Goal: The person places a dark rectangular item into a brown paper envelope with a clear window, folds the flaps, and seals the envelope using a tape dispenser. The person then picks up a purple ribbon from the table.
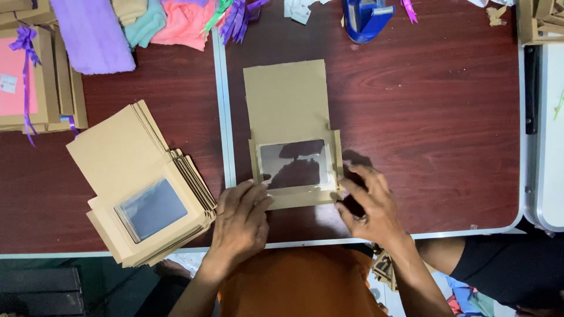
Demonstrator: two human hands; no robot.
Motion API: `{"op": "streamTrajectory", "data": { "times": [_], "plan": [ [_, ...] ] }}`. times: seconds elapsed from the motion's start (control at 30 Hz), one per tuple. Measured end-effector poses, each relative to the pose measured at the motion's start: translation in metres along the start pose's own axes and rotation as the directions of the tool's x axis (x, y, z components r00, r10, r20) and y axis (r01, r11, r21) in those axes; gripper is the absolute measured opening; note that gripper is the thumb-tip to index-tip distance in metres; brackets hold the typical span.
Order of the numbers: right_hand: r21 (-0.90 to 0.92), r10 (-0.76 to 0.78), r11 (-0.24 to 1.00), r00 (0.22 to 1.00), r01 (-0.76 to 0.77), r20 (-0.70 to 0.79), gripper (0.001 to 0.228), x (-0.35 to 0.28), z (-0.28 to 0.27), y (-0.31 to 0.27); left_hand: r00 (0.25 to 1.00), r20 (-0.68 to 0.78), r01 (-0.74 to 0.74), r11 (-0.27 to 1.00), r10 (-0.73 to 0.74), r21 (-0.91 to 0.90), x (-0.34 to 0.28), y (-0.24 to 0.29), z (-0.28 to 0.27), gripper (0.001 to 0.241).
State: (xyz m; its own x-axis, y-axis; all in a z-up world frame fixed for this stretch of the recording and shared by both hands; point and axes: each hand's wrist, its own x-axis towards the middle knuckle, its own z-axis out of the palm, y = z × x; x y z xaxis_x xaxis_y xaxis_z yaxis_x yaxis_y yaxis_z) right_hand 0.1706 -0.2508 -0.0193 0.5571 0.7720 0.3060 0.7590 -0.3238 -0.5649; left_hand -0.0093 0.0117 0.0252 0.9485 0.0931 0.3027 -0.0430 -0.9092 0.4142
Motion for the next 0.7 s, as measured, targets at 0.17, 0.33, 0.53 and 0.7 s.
{"op": "streamTrajectory", "data": {
  "times": [0.17,0.33,0.53,0.7],
  "plan": [
    [-0.137,-0.170,0.977,0.985,0.165,-0.027,0.030,0.028,-0.003,-0.029,0.987,0.063,-0.154,0.982,0.148,0.107,0.006,-0.008,0.017,0.019],
    [-0.157,-0.183,0.972,0.983,0.176,-0.032,0.032,0.023,0.000,-0.019,0.983,0.071,-0.177,0.979,0.170,0.097,0.001,-0.026,0.027,0.015],
    [-0.096,-0.101,0.990,0.995,0.099,-0.017,0.023,0.020,0.004,-0.010,0.993,0.077,-0.096,0.995,0.093,0.037,0.002,-0.031,0.030,0.020],
    [-0.205,-0.044,0.978,0.998,0.032,-0.054,0.025,0.017,0.016,-0.013,0.995,0.094,-0.029,0.999,0.025,0.041,0.007,-0.028,0.032,0.012]
  ]
}}
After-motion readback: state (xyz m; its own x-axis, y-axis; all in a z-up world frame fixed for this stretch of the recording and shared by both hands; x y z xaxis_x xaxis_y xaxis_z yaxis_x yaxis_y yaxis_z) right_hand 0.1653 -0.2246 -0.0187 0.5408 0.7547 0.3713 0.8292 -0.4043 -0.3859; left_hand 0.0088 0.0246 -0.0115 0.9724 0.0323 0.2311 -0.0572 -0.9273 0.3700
